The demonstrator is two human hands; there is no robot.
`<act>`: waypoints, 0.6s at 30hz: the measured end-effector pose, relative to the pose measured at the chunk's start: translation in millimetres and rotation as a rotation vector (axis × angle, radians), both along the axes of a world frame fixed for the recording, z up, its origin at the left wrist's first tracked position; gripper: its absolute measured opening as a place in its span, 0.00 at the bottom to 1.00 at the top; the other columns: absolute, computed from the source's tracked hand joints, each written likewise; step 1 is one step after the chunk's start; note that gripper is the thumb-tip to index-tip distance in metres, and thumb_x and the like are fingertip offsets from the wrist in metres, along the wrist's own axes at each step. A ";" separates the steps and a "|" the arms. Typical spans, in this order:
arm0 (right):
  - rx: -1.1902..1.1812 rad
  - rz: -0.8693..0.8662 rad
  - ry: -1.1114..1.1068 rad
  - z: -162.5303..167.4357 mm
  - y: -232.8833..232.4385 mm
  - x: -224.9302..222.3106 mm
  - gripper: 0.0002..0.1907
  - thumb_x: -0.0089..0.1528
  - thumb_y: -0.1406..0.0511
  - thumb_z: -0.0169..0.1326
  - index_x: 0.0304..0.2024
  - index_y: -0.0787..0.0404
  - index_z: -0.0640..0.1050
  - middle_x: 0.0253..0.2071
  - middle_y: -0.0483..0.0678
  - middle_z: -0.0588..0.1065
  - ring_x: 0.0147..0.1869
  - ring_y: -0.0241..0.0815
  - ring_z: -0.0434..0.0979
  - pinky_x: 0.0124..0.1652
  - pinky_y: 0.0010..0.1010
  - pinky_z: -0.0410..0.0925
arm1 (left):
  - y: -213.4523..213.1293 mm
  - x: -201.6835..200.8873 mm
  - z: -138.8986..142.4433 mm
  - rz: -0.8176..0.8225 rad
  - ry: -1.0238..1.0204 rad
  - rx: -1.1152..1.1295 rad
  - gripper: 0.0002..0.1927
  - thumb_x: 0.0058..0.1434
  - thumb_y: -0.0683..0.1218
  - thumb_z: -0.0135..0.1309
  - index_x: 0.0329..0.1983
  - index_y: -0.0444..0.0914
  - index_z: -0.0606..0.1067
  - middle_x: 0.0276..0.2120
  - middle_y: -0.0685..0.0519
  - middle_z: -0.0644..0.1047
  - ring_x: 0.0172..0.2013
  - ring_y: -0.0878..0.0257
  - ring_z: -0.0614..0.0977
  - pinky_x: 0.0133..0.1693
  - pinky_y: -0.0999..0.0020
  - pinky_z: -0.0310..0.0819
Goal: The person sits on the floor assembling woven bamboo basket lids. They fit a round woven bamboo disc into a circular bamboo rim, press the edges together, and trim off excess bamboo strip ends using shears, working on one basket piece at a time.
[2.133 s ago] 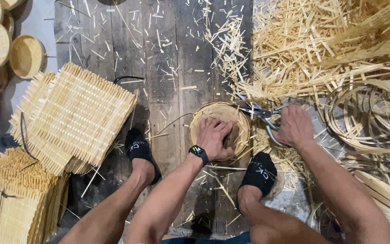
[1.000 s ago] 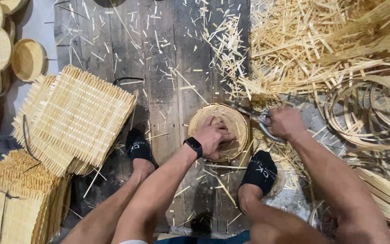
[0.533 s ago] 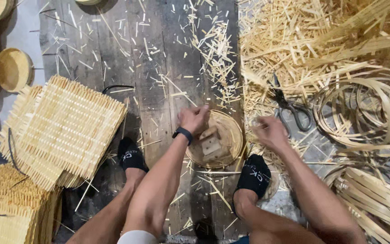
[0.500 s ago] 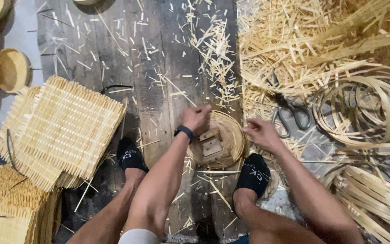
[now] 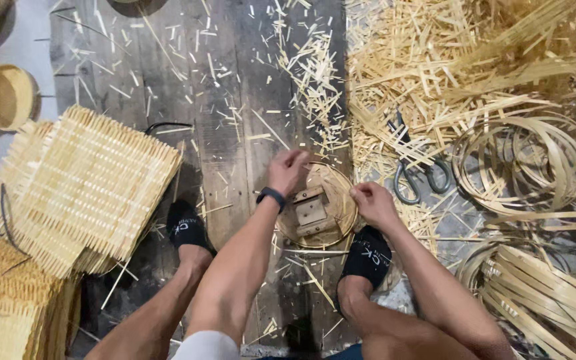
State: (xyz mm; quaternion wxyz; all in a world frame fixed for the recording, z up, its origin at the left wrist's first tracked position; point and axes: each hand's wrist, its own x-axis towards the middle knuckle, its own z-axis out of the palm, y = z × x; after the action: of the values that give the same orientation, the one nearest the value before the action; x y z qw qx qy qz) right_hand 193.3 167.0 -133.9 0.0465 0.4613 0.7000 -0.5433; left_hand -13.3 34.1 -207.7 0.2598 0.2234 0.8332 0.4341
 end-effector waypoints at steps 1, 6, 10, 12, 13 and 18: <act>-0.088 0.001 -0.027 -1.5 -1.8 3.9 0.19 0.64 0.60 0.62 0.50 0.66 0.76 0.40 0.51 0.79 0.42 0.41 0.80 0.42 0.34 0.73 | -16.0 -0.3 -2.2 0.081 0.107 0.017 0.20 0.65 0.57 0.58 0.49 0.39 0.82 0.44 0.46 0.82 0.44 0.53 0.83 0.49 0.61 0.76; -0.474 -0.256 0.134 -24.3 -7.1 20.2 0.14 0.60 0.68 0.61 0.46 0.70 0.79 0.35 0.50 0.81 0.31 0.39 0.80 0.32 0.28 0.74 | -98.3 3.3 -13.1 0.211 -0.354 -0.188 0.18 0.57 0.49 0.66 0.47 0.35 0.82 0.39 0.48 0.85 0.38 0.61 0.84 0.42 0.67 0.79; -0.506 -0.262 0.162 -35.4 -10.9 17.6 0.12 0.61 0.69 0.64 0.42 0.73 0.79 0.31 0.51 0.78 0.28 0.38 0.77 0.29 0.28 0.72 | -105.7 7.4 -15.3 0.305 -0.617 -0.109 0.15 0.54 0.45 0.68 0.42 0.31 0.85 0.35 0.49 0.85 0.32 0.66 0.82 0.35 0.69 0.78; -0.492 -0.285 0.140 -32.9 -11.5 13.8 0.11 0.60 0.70 0.62 0.40 0.72 0.78 0.30 0.50 0.78 0.27 0.39 0.78 0.28 0.29 0.73 | -97.5 6.1 -12.7 0.331 -0.536 -0.219 0.14 0.54 0.45 0.68 0.41 0.33 0.84 0.34 0.49 0.85 0.30 0.66 0.83 0.36 0.69 0.79; -0.483 -0.302 0.134 -31.7 -11.4 13.4 0.10 0.60 0.70 0.62 0.39 0.72 0.77 0.29 0.50 0.77 0.26 0.40 0.78 0.27 0.30 0.74 | -92.6 5.1 -7.3 0.337 -0.491 -0.273 0.13 0.54 0.45 0.69 0.40 0.34 0.84 0.33 0.49 0.85 0.30 0.66 0.83 0.36 0.69 0.79; -0.678 -0.404 0.223 -10.0 -18.8 18.7 0.10 0.62 0.70 0.58 0.44 0.70 0.80 0.34 0.53 0.81 0.32 0.40 0.81 0.33 0.28 0.75 | -103.4 27.6 30.6 0.518 -0.898 0.209 0.15 0.60 0.45 0.58 0.50 0.39 0.76 0.40 0.53 0.84 0.39 0.62 0.85 0.40 0.63 0.83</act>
State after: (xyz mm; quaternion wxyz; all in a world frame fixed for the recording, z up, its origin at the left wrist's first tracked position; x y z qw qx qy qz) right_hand 212.0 148.1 -143.9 0.0124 0.4863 0.3774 -0.7880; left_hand 14.3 -69.3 -177.0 0.4516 -0.1733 0.6200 0.6178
